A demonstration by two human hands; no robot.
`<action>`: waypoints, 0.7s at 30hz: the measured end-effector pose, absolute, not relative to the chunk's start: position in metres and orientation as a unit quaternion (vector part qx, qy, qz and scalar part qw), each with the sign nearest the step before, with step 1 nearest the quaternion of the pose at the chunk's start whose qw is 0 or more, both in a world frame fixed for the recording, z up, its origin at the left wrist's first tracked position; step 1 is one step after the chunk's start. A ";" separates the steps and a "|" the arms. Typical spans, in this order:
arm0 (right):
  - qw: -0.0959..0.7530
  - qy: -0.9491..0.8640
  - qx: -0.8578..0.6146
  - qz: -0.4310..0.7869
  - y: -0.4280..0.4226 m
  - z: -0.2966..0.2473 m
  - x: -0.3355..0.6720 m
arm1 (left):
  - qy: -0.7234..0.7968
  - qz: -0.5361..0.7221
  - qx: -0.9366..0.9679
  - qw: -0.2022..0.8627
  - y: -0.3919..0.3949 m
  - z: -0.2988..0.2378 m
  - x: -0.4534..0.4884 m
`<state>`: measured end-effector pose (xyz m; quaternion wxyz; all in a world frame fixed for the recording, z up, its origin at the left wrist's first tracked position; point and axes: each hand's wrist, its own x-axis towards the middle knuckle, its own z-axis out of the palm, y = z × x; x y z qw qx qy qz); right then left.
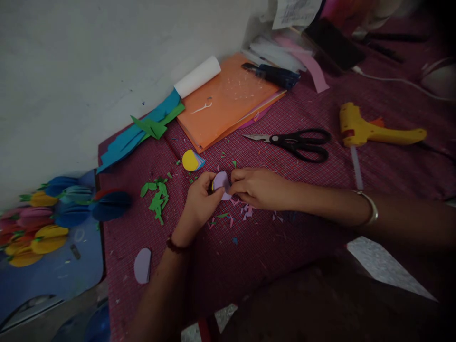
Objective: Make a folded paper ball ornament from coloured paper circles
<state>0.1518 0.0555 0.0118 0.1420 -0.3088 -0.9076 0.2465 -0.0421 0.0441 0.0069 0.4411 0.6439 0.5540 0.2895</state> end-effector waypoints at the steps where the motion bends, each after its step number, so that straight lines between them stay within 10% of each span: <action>1: 0.149 -0.905 -0.307 0.254 0.056 0.011 0.152 | 0.560 0.272 0.662 0.417 0.044 0.007 -0.043; 21: 0.282 -0.779 -0.334 0.450 0.054 0.017 0.152 | 0.542 0.329 0.577 0.515 0.030 0.021 -0.039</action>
